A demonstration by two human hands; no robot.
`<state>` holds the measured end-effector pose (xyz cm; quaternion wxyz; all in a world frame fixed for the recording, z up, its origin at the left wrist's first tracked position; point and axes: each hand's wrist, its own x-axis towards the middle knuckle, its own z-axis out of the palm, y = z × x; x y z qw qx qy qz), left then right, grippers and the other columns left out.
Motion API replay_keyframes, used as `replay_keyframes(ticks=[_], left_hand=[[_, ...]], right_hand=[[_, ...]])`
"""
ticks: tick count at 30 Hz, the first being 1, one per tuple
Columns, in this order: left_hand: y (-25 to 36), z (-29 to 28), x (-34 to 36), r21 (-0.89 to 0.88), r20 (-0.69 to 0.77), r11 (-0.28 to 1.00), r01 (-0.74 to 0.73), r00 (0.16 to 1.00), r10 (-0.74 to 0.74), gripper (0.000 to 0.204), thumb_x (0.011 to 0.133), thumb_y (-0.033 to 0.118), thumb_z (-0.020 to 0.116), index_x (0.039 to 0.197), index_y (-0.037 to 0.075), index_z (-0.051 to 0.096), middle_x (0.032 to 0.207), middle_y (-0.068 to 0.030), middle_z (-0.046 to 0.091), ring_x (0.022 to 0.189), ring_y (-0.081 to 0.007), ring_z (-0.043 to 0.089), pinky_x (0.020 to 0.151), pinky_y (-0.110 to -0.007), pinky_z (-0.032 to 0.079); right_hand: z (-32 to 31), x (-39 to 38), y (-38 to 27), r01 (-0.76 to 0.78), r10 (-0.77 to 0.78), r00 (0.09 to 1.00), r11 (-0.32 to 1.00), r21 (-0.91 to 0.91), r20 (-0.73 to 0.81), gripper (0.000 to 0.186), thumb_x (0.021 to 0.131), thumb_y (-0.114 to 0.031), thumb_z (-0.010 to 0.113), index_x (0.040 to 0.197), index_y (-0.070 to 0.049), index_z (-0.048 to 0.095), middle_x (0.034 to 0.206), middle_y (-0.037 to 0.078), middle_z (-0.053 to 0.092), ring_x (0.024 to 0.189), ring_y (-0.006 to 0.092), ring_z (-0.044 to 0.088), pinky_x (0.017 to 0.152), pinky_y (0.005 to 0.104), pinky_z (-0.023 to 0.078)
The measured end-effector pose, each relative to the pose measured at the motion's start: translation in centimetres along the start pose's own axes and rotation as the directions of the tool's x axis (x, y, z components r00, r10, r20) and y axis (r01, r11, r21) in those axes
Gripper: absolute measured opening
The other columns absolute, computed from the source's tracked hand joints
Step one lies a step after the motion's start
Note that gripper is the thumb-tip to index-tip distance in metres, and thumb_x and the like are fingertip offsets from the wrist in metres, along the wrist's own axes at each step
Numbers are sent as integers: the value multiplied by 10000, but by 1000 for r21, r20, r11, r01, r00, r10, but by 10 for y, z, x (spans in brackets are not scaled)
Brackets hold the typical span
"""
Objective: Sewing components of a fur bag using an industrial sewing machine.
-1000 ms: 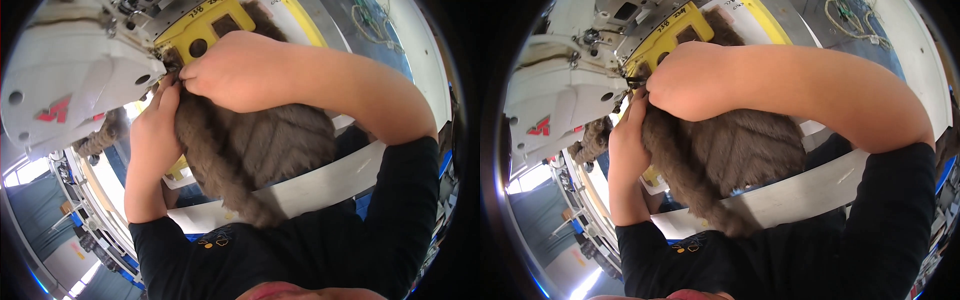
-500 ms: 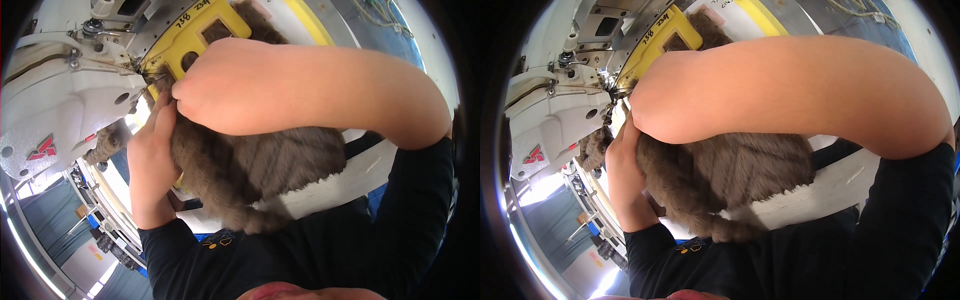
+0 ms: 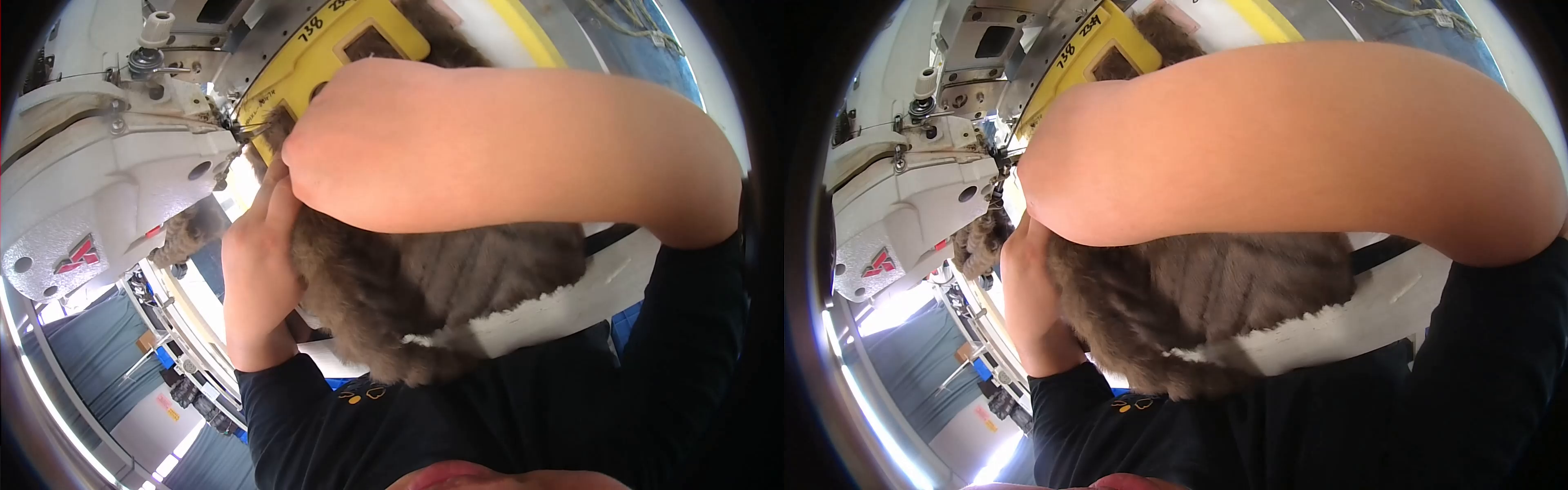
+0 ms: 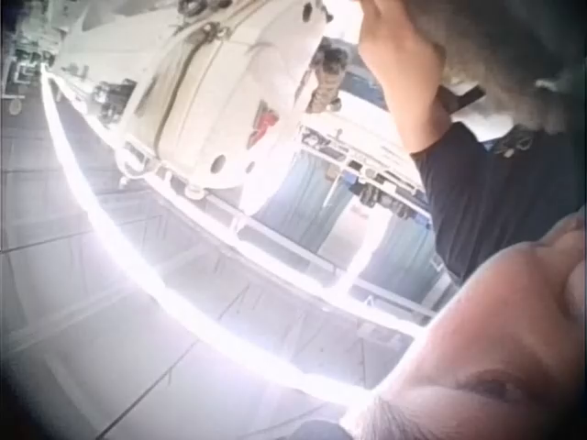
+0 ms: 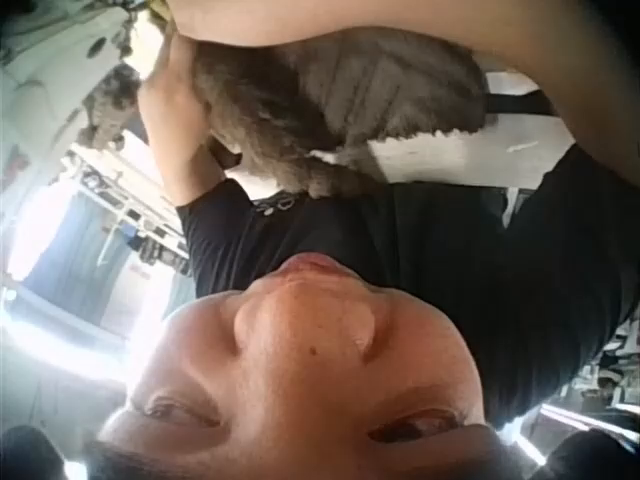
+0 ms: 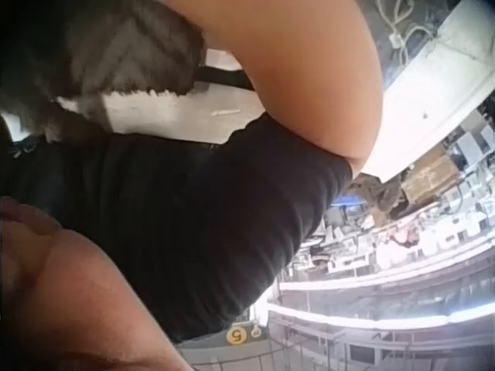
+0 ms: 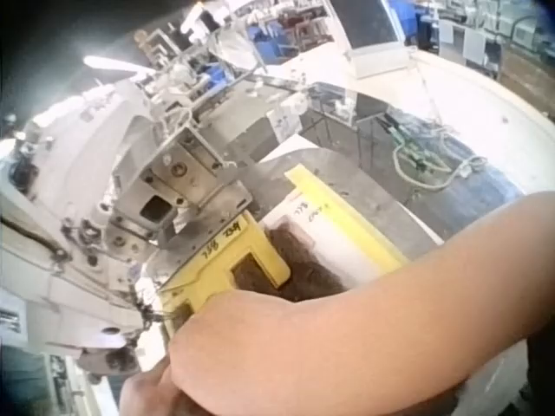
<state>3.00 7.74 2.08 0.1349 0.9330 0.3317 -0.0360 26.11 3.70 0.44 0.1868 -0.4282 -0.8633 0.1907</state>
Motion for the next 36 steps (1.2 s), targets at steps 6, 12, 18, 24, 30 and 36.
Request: replay_keyframes(ticks=[6,12,18,24,30,36], left_hand=[[-3,-3,0,27,23,999,27,999,-27,617,716,-82,548,1320,40,583,1446,-179,574,1086,-460,641,863,-449,553],[-3,-2,-2,-14,10,997,73,997,-73,600,747,-66,541,1336,42,591,1382,-199,612,1101,-458,640,875,-442,550],[-3,0,-6,-17,-16,996,87,996,-88,683,747,-75,515,1418,48,553,1353,-232,616,1134,-473,623,903,-454,539],[-1,7,-10,-5,-56,999,31,998,-32,760,709,-113,461,1449,47,524,1413,-232,584,1200,-467,600,936,-461,532],[-4,27,-47,176,-167,984,-37,984,67,845,669,-98,581,1492,82,510,1534,-256,481,1308,-449,546,1054,-466,443],[37,25,-101,449,-68,862,-236,953,296,504,683,151,746,1166,297,754,1442,-61,605,1236,-269,526,1026,-419,385]], right_hand=[[-7,8,-6,-72,70,990,997,16,127,138,863,-89,633,843,23,710,792,169,710,762,318,720,668,413,583],[-6,1,-6,-198,164,968,964,178,188,136,863,-83,637,854,33,706,817,193,712,762,332,715,668,423,583],[10,-4,-2,-1,6,999,996,94,-46,146,841,-94,660,876,37,714,831,190,720,773,335,719,679,416,586],[10,5,-5,-51,49,998,997,55,30,161,849,-112,648,877,16,741,846,177,737,817,330,738,713,416,596],[34,17,-1,17,-22,999,992,-127,-44,170,847,-110,627,890,-8,756,876,147,741,842,338,733,714,443,594],[65,31,6,132,-139,988,986,-99,-69,205,911,-154,553,882,-29,712,912,135,710,882,335,708,761,471,576]])
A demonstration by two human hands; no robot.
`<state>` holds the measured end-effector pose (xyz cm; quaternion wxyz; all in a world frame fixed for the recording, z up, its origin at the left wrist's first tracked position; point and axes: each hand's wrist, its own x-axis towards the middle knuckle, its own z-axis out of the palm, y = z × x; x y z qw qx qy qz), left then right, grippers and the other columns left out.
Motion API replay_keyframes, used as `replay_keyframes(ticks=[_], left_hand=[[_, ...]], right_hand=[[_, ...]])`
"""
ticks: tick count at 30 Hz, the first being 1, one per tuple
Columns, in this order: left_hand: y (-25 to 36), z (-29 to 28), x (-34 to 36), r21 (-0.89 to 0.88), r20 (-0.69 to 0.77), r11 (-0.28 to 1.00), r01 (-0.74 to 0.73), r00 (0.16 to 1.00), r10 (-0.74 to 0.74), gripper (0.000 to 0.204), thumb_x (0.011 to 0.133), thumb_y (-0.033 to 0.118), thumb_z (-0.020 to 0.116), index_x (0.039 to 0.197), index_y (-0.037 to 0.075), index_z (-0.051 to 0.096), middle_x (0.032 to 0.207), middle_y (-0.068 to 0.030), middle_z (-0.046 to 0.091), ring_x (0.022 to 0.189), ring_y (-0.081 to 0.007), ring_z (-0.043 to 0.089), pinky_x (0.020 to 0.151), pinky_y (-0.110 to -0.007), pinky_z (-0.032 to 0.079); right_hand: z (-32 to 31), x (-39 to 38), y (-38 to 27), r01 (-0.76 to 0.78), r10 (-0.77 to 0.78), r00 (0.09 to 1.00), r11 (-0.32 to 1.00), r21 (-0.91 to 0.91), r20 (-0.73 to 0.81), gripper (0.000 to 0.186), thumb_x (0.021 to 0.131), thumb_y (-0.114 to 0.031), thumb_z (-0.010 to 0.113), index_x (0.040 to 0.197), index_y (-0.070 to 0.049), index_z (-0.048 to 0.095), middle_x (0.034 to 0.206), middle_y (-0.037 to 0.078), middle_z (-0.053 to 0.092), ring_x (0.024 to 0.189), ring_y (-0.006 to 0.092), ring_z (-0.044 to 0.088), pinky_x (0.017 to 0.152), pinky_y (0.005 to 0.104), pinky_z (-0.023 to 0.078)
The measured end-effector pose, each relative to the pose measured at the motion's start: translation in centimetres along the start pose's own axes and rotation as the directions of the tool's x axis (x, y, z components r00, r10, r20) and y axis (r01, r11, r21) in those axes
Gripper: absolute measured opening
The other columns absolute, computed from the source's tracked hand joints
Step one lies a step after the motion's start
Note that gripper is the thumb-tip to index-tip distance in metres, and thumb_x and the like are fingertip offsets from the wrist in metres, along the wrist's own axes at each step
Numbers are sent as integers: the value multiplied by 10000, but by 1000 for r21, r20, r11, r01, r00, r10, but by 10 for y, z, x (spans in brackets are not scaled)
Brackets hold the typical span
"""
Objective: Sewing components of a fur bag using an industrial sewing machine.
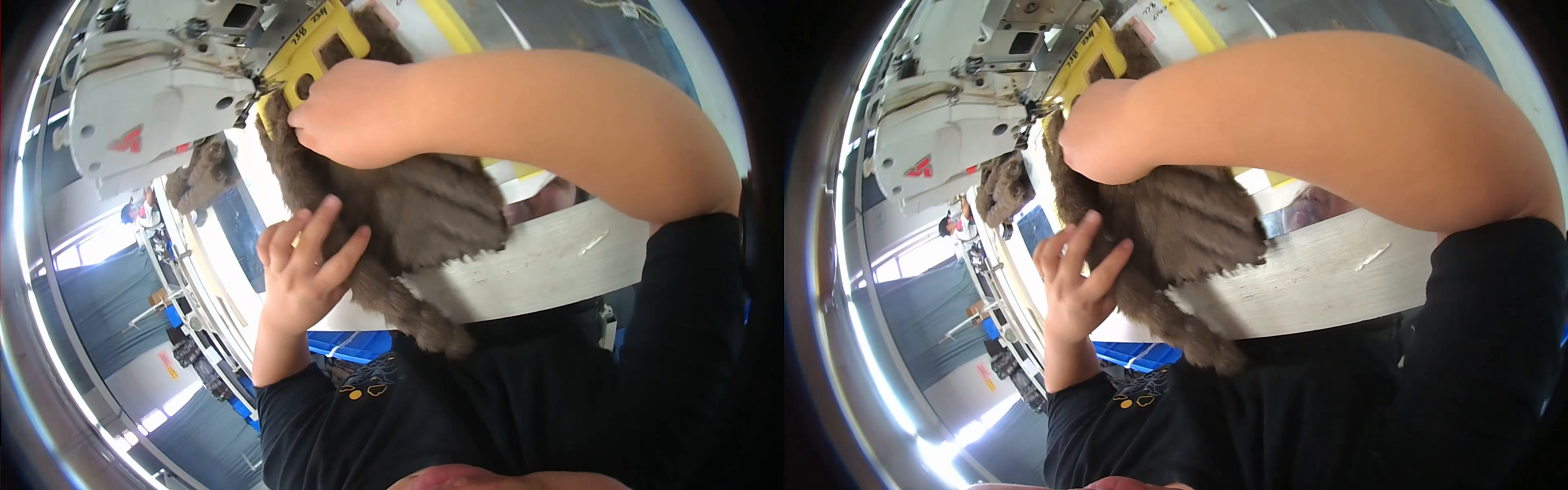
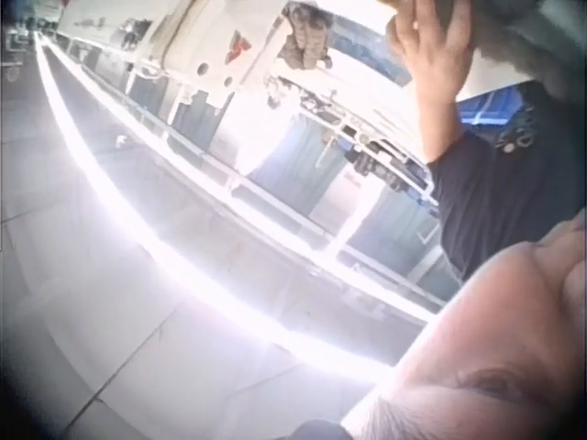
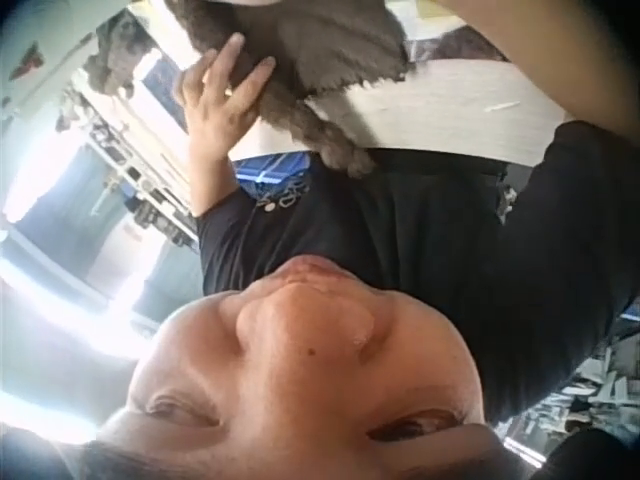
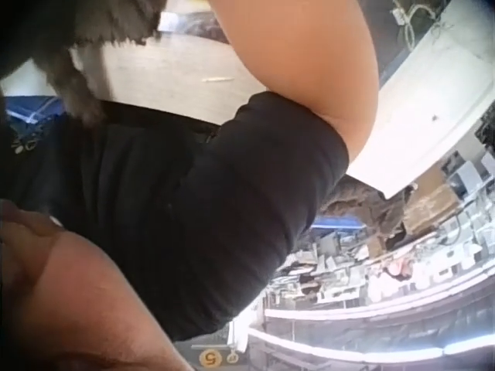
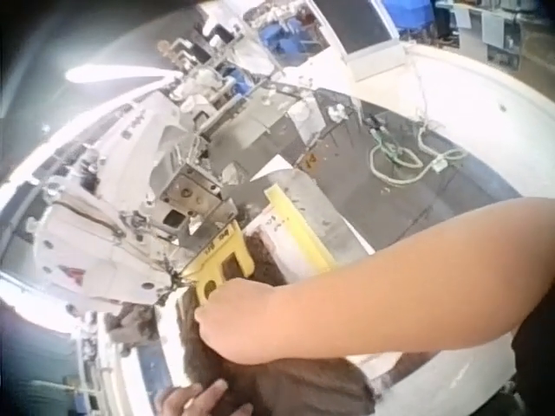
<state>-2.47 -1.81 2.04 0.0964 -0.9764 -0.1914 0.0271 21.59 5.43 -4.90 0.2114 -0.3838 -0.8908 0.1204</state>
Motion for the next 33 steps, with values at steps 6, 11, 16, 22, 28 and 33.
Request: replay_keyframes(ticks=[6,11,16,22,28,33], left_hand=[[-11,-7,-49,-17,-75,979,201,977,-202,273,759,200,834,988,92,731,1277,-149,695,1137,-358,636,1003,-455,459],[-20,-13,-96,-305,-229,883,357,872,-432,365,882,338,820,1051,54,665,1258,-233,681,1081,-362,678,947,-447,544],[-14,-24,-128,-592,-337,713,375,689,-642,399,953,416,742,1040,33,673,1151,-204,684,1034,-297,672,863,-381,548],[-17,-27,-164,-726,-465,632,270,484,-741,436,983,424,707,1078,13,598,1031,-144,608,976,-234,604,893,-345,489],[-11,-33,-189,-846,-490,528,76,279,-826,291,1016,288,672,1089,13,608,1010,-115,617,936,-206,616,885,-351,506],[-5,-51,-182,-951,-307,308,-36,-29,-951,82,963,13,598,1023,-32,631,911,-91,660,869,-152,644,834,-289,498]], right_hand=[[4,-14,-14,87,-87,996,996,-22,14,153,922,-151,586,936,-49,699,965,96,678,922,313,668,827,450,544],[2,-25,-17,125,-126,990,992,-21,-66,170,908,-114,578,932,-44,731,997,113,694,984,313,672,876,432,544],[-1,-31,-16,121,-122,991,992,-39,-46,126,906,-144,627,958,-66,712,1059,63,675,1014,277,644,895,424,524],[-8,-29,-22,107,-109,993,993,-52,-36,205,936,-192,658,1098,-77,709,1222,55,672,1051,265,628,922,412,523],[-16,-25,-25,105,-105,994,994,-11,13,301,929,-173,671,1209,-65,697,1291,73,659,1080,285,633,948,417,521],[-23,-19,-35,11,-13,998,999,47,57,323,930,-159,662,1231,-47,690,1332,100,645,1109,311,633,981,424,515]])
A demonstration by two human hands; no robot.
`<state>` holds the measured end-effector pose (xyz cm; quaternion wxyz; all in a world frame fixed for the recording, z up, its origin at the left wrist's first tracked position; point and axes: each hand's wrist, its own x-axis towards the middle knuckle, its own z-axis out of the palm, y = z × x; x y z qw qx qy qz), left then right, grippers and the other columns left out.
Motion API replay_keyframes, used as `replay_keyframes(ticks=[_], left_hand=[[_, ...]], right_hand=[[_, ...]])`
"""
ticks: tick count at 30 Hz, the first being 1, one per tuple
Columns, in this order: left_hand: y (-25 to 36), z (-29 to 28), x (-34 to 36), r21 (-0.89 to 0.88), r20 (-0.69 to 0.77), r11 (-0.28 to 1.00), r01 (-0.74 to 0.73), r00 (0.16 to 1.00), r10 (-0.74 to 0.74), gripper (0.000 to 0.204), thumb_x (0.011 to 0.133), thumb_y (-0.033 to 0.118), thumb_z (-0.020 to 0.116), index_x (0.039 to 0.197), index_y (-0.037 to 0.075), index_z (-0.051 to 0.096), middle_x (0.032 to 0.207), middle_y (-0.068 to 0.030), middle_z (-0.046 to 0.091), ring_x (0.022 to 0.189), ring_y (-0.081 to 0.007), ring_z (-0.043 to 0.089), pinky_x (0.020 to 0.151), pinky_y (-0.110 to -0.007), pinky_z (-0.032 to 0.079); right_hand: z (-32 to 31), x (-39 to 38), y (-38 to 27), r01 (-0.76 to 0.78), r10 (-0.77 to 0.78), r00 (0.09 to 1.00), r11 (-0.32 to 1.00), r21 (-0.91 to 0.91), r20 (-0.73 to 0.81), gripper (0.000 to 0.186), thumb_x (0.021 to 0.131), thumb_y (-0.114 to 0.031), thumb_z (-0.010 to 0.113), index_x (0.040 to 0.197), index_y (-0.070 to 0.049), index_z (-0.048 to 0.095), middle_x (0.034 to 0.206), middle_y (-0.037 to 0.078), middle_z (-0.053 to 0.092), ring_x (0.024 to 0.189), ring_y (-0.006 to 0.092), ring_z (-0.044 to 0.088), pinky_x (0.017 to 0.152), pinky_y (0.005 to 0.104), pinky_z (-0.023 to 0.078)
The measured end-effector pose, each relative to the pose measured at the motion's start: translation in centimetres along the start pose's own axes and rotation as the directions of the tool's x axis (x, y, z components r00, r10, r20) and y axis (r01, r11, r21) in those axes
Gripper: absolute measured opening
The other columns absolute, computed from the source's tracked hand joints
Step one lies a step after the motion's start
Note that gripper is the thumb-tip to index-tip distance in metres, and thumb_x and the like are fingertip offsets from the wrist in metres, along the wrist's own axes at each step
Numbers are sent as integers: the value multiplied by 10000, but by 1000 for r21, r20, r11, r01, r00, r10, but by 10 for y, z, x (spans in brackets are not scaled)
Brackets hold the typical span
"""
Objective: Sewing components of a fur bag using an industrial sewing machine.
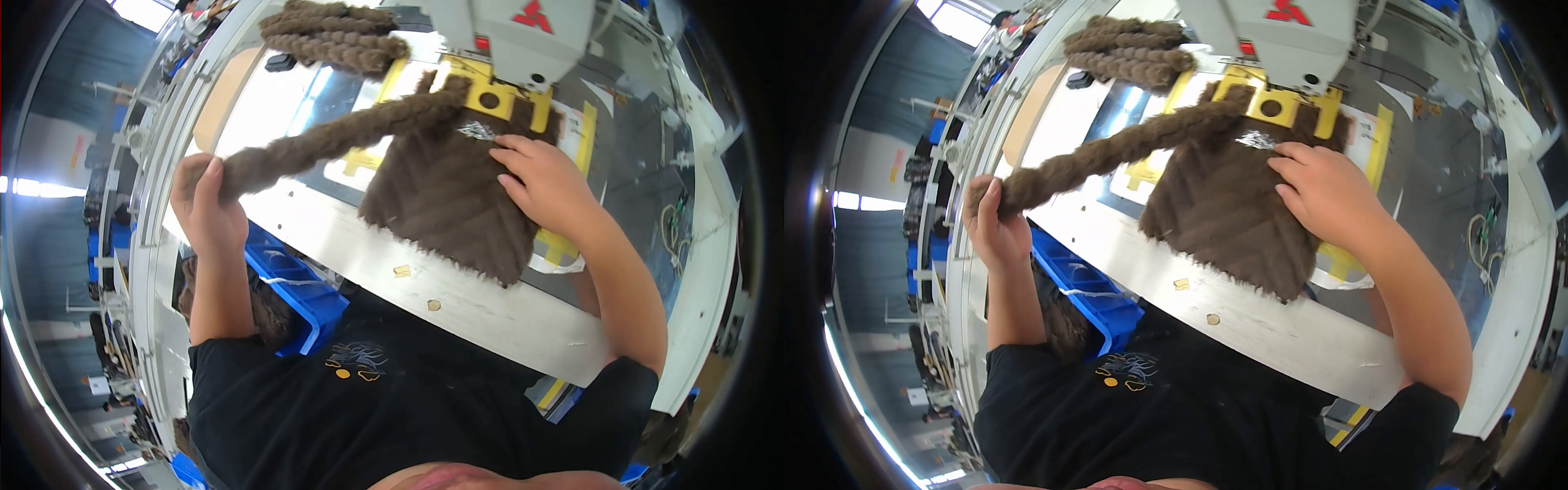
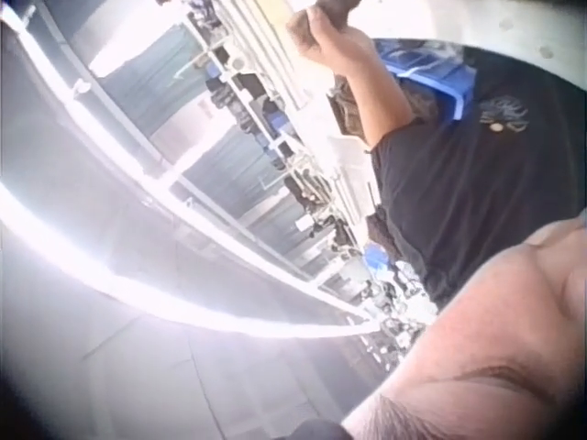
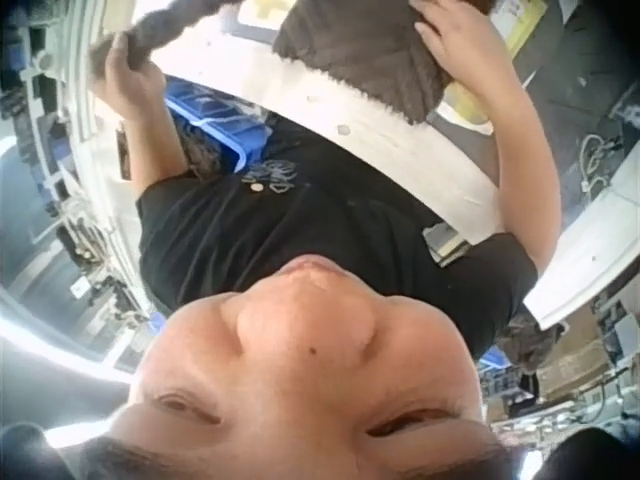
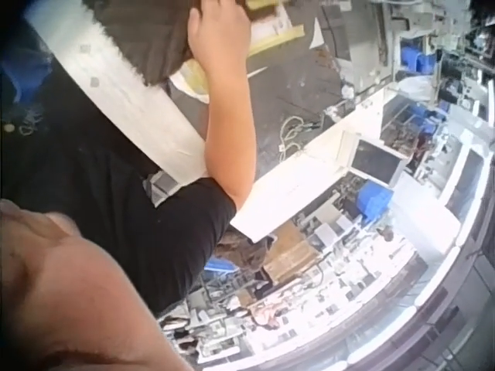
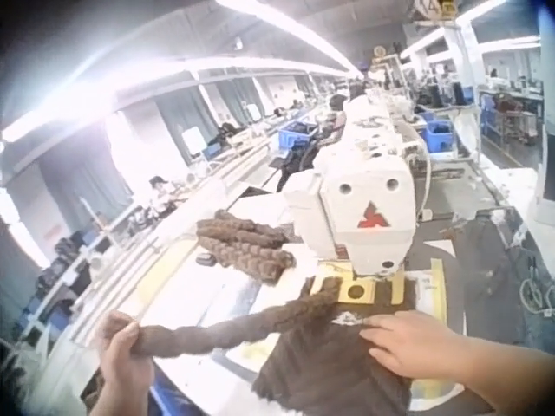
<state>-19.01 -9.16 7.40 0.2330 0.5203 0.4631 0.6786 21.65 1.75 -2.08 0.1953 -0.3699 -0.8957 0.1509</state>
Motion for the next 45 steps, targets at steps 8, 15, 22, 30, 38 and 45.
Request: replay_keyframes(ticks=[8,15,22,30,38,45], left_hand=[[35,-6,-19,86,693,996,18,717,-73,168,794,-15,650,919,-27,761,652,-49,626,558,-161,592,521,-282,457],[22,49,-31,72,980,979,191,170,-105,142,832,68,780,962,12,764,751,-92,716,630,-227,681,576,-319,508],[-21,79,-34,287,605,772,567,518,-605,314,915,263,781,969,37,569,735,-5,621,678,-88,597,605,-251,468],[-77,119,-59,338,637,771,539,473,-609,421,849,145,839,931,101,428,780,33,461,727,-63,444,612,-248,382],[-80,125,-69,63,766,554,830,315,-560,378,856,-97,724,1106,89,510,987,24,587,822,-20,533,690,-191,437],[-72,136,-77,105,839,675,731,300,-455,422,823,-19,827,984,109,458,950,43,465,891,-39,455,739,-215,397]], right_hand=[[-19,14,-60,-312,65,915,741,594,399,306,992,-216,648,1194,8,693,1052,124,745,835,207,704,728,328,570],[35,5,-141,-728,-77,686,-89,680,724,462,1038,-449,622,949,3,645,746,42,625,599,108,587,546,249,508],[49,-18,-150,-549,93,814,-202,811,574,307,1025,-274,665,1031,33,685,819,62,704,731,147,671,678,311,545],[46,-35,-138,-652,233,757,231,722,610,358,977,-287,700,979,71,708,849,100,741,794,139,678,729,349,547],[40,-65,-133,-623,208,782,232,747,587,456,947,-394,733,984,61,718,825,77,718,788,138,665,721,342,539],[31,-65,-122,-604,223,792,419,678,568,562,920,-478,742,757,53,659,629,144,619,588,207,606,579,384,484]])
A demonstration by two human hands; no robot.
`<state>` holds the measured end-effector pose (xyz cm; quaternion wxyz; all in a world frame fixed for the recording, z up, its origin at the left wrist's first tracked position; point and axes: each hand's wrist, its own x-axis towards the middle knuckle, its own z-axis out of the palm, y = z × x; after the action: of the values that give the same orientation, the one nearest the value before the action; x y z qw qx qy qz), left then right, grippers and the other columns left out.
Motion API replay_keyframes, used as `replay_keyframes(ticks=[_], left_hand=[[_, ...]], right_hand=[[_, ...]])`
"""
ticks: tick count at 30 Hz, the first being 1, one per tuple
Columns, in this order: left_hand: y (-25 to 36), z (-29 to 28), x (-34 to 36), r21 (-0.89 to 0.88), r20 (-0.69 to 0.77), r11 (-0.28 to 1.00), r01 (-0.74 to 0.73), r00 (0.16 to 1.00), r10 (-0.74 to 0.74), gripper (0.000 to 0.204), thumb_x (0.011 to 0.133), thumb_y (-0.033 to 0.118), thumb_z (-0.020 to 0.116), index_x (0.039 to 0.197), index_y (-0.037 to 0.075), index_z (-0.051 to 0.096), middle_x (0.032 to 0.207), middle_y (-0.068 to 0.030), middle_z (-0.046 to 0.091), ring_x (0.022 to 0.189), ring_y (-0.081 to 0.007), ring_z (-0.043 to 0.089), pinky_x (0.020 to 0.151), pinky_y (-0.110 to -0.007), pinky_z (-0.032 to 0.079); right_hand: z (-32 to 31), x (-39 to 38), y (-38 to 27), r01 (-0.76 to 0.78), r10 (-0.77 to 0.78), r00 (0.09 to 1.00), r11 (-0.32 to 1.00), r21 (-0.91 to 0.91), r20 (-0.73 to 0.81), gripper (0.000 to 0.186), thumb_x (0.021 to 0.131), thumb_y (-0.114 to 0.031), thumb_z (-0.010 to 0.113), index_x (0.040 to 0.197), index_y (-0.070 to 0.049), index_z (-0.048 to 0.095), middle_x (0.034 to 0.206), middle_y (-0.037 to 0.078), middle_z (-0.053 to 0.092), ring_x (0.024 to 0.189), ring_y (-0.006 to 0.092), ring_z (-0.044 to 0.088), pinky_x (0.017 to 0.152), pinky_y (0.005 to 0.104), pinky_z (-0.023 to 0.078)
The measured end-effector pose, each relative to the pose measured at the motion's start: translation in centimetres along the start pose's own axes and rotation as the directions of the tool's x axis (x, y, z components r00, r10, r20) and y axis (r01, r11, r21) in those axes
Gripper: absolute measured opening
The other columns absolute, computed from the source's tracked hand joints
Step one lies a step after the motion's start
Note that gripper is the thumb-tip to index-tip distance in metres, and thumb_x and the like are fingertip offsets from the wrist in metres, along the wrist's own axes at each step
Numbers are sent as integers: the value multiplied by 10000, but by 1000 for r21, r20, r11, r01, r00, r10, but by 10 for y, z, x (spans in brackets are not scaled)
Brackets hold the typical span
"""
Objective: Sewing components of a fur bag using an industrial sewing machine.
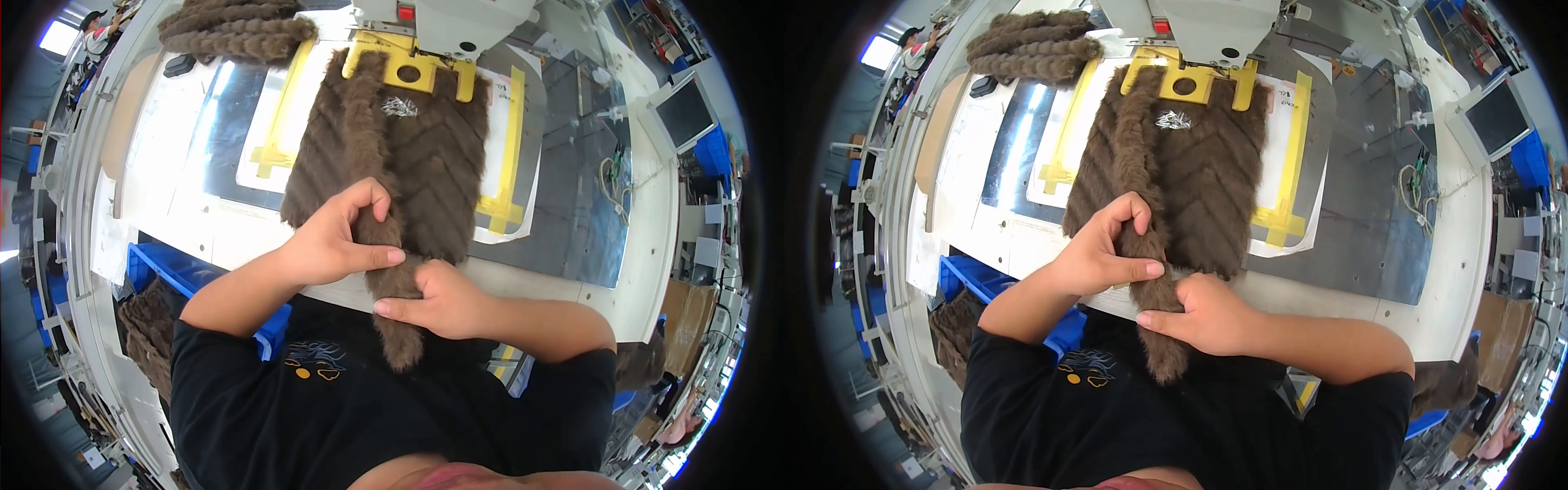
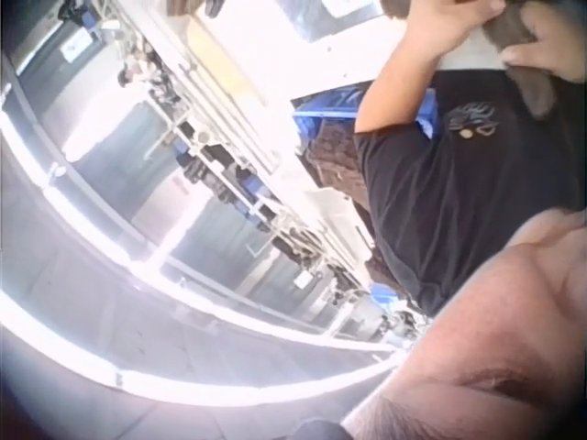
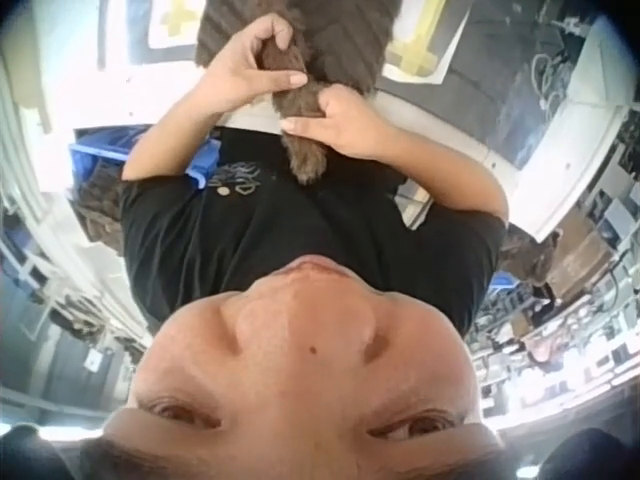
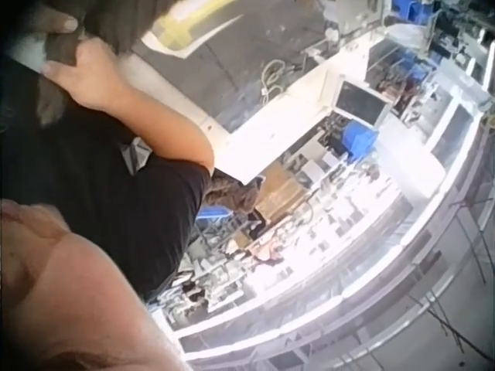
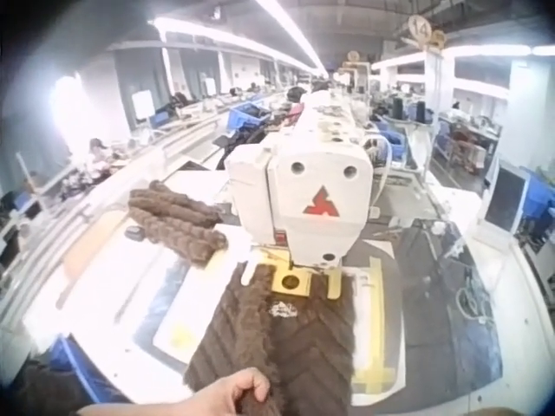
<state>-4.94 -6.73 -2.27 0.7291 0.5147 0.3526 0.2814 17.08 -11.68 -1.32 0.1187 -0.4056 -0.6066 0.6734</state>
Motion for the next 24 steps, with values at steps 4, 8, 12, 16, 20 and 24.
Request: replay_keyframes(ticks=[4,8,12,16,20,24], left_hand=[[2,-2,0,142,-22,983,-113,993,117,427,824,-32,820,995,112,455,968,29,462,920,-49,464,774,-217,405],[-1,2,-5,-36,-122,997,-71,990,66,428,817,-62,806,982,115,452,1014,4,497,830,-75,499,756,-216,432],[-9,7,-5,-140,-162,979,-149,979,126,413,816,-7,823,1068,92,511,1019,1,563,734,-83,561,664,-229,452],[32,0,-9,679,-338,731,68,913,229,654,759,224,900,1302,58,576,748,-5,576,642,-45,537,542,-228,389],[71,2,27,915,327,-33,-401,692,644,523,734,380,898,1080,41,701,636,-69,555,575,-256,556,601,-348,476],[69,17,82,769,553,341,-541,830,70,463,818,410,825,991,-3,706,669,-160,611,644,-376,610,660,-436,505]], right_hand=[[-1,-9,0,-31,33,999,996,-85,24,606,910,-488,745,668,51,607,569,161,578,515,215,558,517,388,441],[-2,-23,1,-34,34,998,999,-8,46,576,912,-456,740,672,50,608,556,160,571,504,221,554,511,396,435],[-8,-27,-1,-11,13,999,999,-46,44,460,886,-361,731,675,35,629,584,186,607,525,317,590,520,422,450],[-29,-29,-6,133,-146,989,915,-381,-5,315,810,-260,679,690,31,669,641,221,647,609,426,641,566,492,502],[-57,-18,-35,122,-97,992,607,-785,79,244,745,-215,642,695,15,705,669,223,669,657,423,679,629,519,552],[-101,1,-68,193,-155,979,460,-867,136,205,739,-193,670,704,0,729,722,205,712,713,390,718,664,478,586]])
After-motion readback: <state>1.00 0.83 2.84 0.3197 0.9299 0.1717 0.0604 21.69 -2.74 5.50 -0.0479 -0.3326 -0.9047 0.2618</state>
